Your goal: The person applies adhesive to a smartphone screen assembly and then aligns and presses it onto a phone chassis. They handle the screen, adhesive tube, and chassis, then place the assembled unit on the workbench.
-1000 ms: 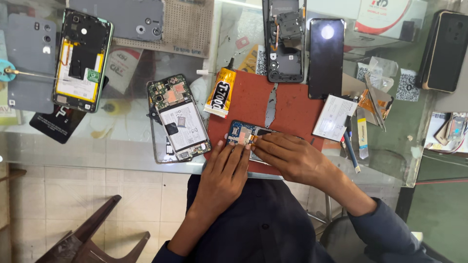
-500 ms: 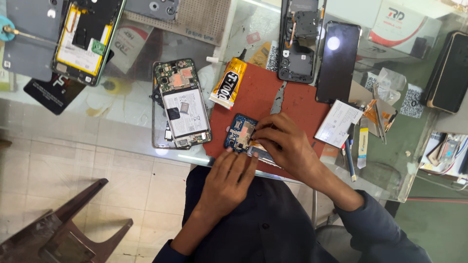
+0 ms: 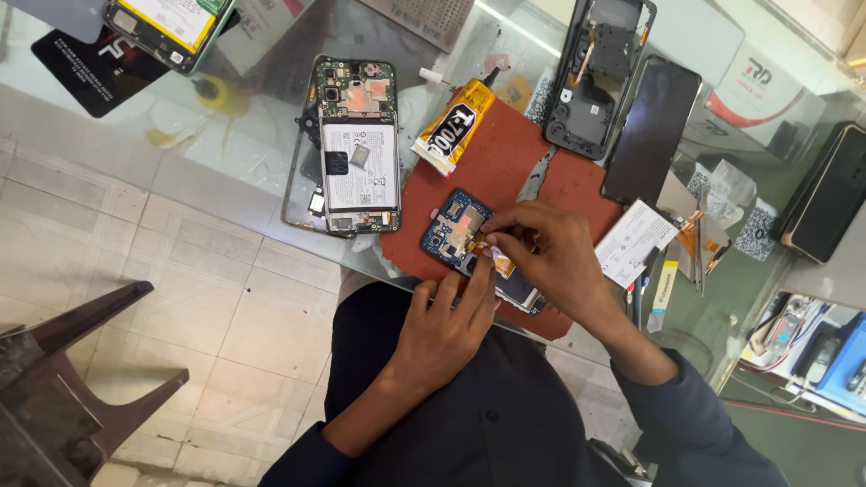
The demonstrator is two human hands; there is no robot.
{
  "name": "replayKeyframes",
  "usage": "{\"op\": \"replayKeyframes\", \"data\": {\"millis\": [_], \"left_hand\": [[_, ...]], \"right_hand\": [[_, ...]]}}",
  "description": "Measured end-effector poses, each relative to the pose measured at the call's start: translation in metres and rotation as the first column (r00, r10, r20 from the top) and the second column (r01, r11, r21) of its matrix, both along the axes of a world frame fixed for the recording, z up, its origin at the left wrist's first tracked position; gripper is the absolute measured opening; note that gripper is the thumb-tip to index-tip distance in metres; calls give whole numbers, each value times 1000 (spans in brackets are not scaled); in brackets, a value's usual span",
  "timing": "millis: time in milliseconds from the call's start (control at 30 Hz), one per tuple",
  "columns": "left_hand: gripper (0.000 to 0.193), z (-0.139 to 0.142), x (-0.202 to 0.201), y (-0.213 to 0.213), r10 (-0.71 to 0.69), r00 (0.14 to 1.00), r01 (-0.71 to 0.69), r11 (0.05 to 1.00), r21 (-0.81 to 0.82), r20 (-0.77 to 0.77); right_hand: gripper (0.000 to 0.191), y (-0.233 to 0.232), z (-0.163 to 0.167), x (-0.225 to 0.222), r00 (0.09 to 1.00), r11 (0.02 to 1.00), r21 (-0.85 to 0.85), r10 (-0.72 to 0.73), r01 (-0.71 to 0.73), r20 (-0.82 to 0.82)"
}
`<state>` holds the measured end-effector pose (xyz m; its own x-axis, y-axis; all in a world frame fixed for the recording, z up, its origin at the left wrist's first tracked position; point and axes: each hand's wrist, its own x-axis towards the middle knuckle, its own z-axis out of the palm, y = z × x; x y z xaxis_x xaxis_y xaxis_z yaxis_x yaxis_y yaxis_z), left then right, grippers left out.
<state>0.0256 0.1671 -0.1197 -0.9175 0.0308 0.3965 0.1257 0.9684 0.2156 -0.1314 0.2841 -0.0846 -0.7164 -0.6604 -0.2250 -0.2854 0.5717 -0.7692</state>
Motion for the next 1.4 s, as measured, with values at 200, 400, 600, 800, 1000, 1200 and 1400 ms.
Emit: {"op": "replayKeyframes", "data": {"millis": [200, 400, 600, 800, 1000, 1200, 1400], "left_hand": [[30, 4, 3, -7, 12, 999, -4, 983, 186, -42], [26, 15, 3, -28, 223, 975, -184, 828, 529, -11], [25, 25, -13, -51, 213, 974, -210, 743, 636, 73], [19, 29, -31, -61, 103, 979, -197, 703, 683, 177], [30, 30, -40, -64, 29, 964, -202, 727, 656, 265], [39, 29, -54, -61, 62, 952, -244, 751, 614, 301], [39, 28, -57, -59, 43, 946, -248, 738, 628, 322]], "right_hand": [[17, -8, 6, 7, 988, 996, -34, 75, -80, -134], [16, -5, 13, 10, 978, 989, -58, 124, -136, -167], [17, -3, 11, 13, 996, 998, 40, -44, 41, 71], [18, -10, 5, 11, 992, 985, 159, -84, 69, 92], [17, -18, 9, 9, 988, 968, 240, -101, 71, 114], [17, -22, 9, 8, 985, 972, 219, -110, 80, 130], [17, -19, 7, 6, 982, 978, 186, -118, 90, 147]]}}
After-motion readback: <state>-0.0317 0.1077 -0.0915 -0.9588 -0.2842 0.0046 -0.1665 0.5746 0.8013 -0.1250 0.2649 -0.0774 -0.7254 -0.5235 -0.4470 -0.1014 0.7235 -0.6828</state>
